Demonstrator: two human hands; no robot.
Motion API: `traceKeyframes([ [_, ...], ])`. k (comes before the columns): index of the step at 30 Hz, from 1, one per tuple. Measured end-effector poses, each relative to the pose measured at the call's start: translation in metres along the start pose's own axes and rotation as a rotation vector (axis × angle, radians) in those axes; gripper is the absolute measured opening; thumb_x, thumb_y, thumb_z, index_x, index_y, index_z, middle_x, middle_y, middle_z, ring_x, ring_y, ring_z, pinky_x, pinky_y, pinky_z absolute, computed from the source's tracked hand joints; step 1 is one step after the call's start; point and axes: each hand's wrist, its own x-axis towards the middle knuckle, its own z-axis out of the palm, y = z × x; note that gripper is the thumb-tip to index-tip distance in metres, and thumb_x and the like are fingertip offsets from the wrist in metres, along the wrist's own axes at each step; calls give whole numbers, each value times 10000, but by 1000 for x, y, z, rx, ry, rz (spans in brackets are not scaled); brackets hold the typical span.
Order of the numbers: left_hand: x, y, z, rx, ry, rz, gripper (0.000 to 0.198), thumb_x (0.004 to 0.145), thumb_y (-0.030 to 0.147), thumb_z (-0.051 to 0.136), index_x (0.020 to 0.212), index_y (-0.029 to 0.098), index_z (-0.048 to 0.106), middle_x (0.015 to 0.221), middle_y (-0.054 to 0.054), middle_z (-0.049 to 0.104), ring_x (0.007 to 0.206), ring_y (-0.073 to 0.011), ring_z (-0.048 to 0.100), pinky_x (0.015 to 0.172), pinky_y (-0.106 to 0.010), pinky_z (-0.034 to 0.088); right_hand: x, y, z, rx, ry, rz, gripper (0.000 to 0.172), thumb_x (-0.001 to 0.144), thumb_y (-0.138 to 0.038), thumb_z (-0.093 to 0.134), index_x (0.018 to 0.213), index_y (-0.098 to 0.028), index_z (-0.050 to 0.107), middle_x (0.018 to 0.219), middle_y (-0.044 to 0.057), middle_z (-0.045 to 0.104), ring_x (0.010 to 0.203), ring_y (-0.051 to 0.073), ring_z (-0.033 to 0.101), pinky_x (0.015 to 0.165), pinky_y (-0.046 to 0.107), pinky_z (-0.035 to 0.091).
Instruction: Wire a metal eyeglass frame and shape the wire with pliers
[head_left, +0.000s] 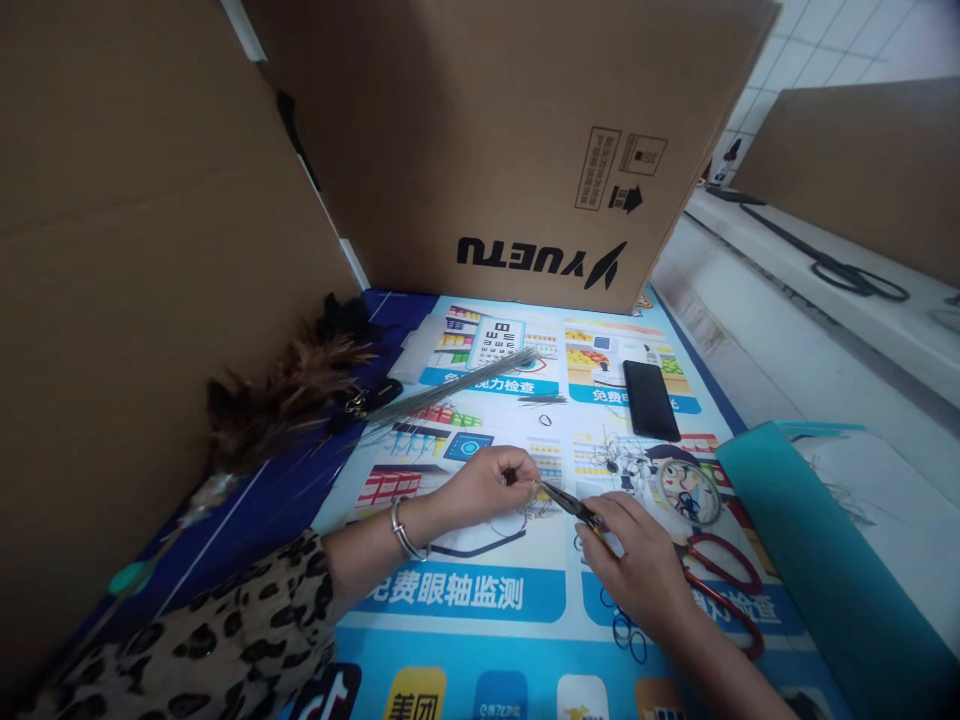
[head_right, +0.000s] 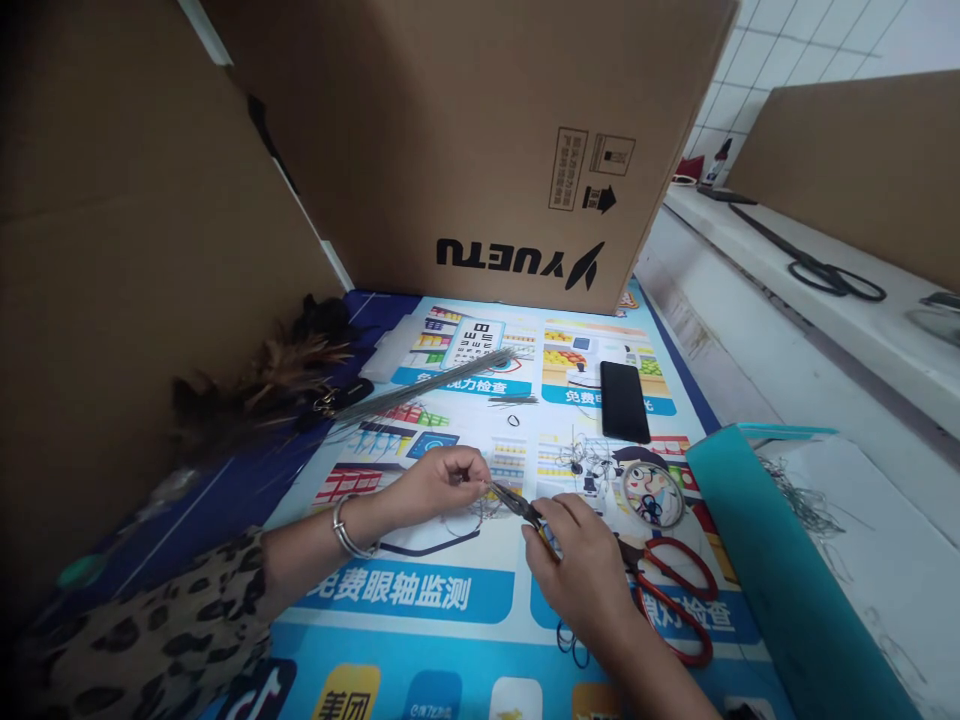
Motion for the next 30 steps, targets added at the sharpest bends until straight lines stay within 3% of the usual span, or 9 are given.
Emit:
traceKeyframes([
  [7,-1,4,2,189,83,109,82,742,150,537,670,136,572,653,8,558,609,-92,498,578,-202,389,-1,0,2,-92,74,-51,246,828,-270,535,1045,-164,584,1000,117,597,909,229,574,749,350,516],
  [14,-2,9,3,254,83,162,86,739,128,519,667,145,561,657,13,559,606,-89,499,585,-202,388,-2,-5,-1,-199,147,-151,257,812,-246,563,1041,-132,593,967,130,611,925,245,565,744,368,515],
  [30,-4,9,5,325,106,184,97,727,107,502,648,153,535,645,13,555,593,-92,493,566,-199,377,-2,-19,-7,-395,72,-200,256,842,-226,534,1060,-111,607,915,134,633,875,250,579,750,376,490],
])
